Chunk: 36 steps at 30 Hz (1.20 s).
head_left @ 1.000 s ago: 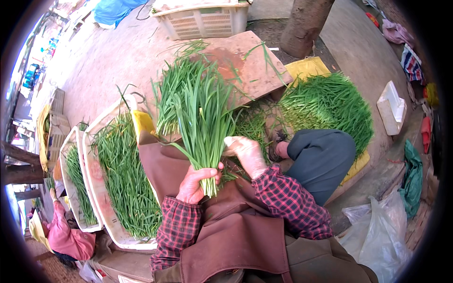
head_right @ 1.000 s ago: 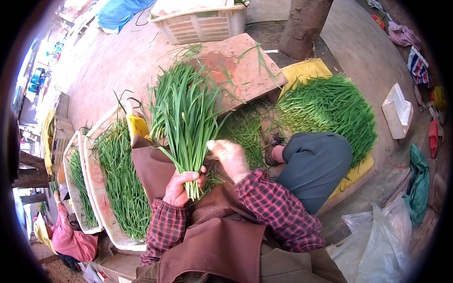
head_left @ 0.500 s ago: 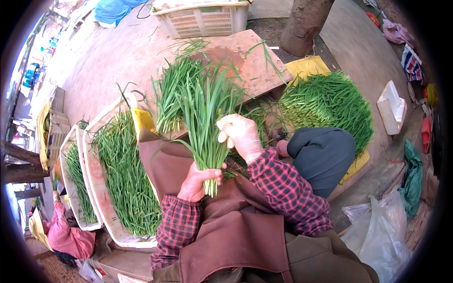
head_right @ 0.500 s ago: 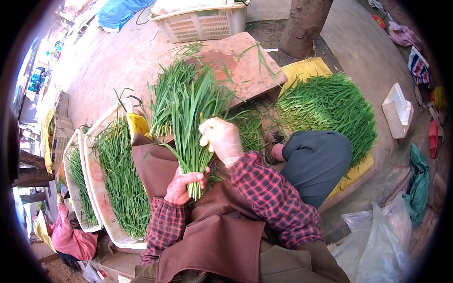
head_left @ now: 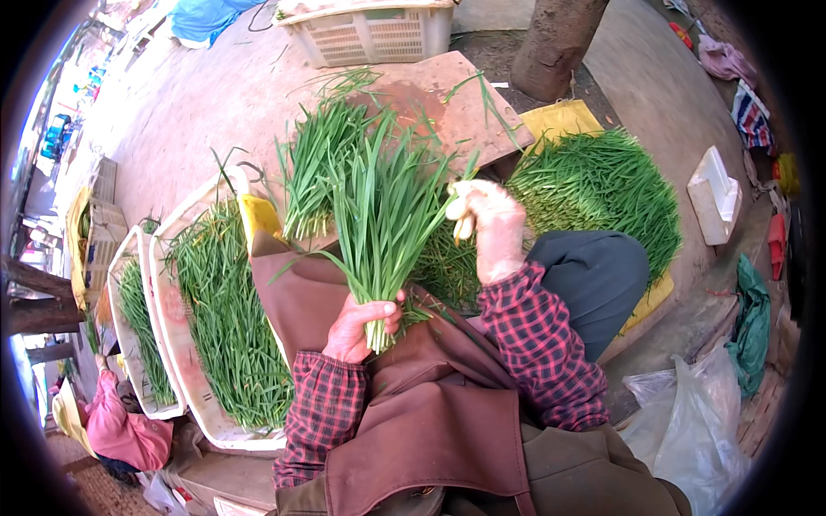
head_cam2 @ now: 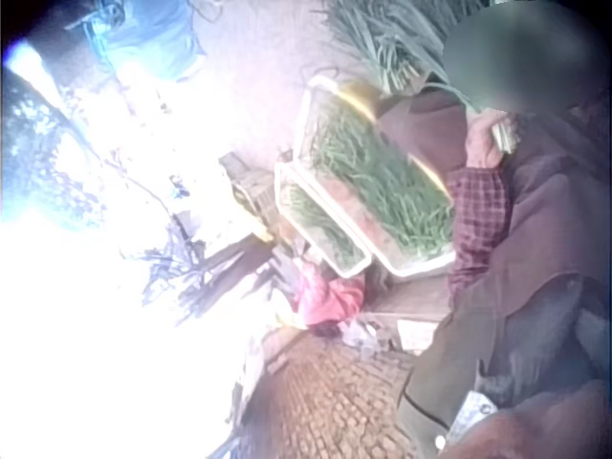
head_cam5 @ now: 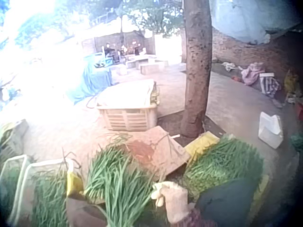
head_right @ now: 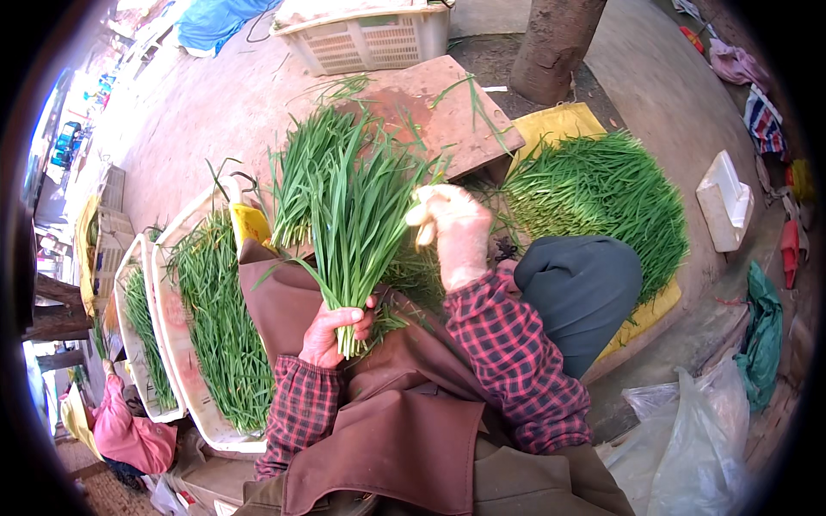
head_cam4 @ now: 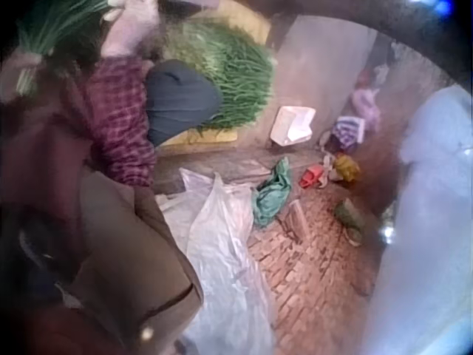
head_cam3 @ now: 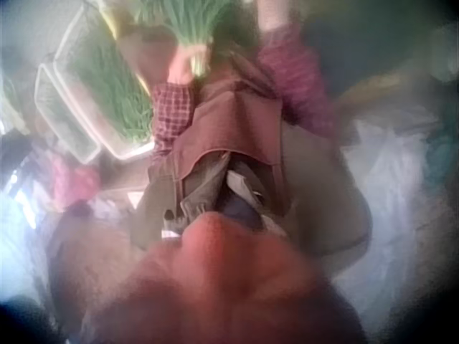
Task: The person trims the root ends of green chives using a handheld tool and places the processed bunches into a plastic crate.
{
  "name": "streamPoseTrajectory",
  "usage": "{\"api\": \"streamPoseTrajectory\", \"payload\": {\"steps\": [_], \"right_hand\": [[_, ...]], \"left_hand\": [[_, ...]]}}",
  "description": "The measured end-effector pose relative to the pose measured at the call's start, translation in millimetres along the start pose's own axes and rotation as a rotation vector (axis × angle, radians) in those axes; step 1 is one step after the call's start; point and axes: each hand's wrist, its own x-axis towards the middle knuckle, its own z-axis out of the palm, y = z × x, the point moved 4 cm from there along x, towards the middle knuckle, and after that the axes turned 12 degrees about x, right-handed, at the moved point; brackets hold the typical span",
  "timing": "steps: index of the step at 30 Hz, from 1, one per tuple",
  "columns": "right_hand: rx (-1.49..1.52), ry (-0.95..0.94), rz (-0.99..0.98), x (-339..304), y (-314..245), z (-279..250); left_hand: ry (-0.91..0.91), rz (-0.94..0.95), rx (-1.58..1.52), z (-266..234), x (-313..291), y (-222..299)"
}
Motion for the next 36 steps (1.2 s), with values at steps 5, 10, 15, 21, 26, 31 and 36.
{"api": "streamPoseTrajectory", "payload": {"steps": [5,10,15,21,26,31,36], "right_hand": [[0.084,-0.135,-0.117,34,-39,-6],[0.513,-0.210,-0.045,62,-58,-7],[1.005,-0.146,0.293,49,-19,-13],[1.099,-0.240,0.671,-15,23,18],[1.009,-0.241,0.823,-31,35,23],[0.860,-0.192,0.900,-57,46,17],[0.743,-0.078,0.978,-84,49,13]], "left_hand": [[0.057,0.007,-0.076,-5,0,1],[0.050,0.033,-0.140,-9,3,-2],[0.058,0.031,-0.215,-3,17,-13],[0.035,0.015,-0.262,-1,27,-21],[-0.042,-0.019,-0.340,-2,33,-30],[-0.014,-0.044,-0.427,-2,33,-33],[0.044,-0.043,-0.395,-3,28,-26]]}}
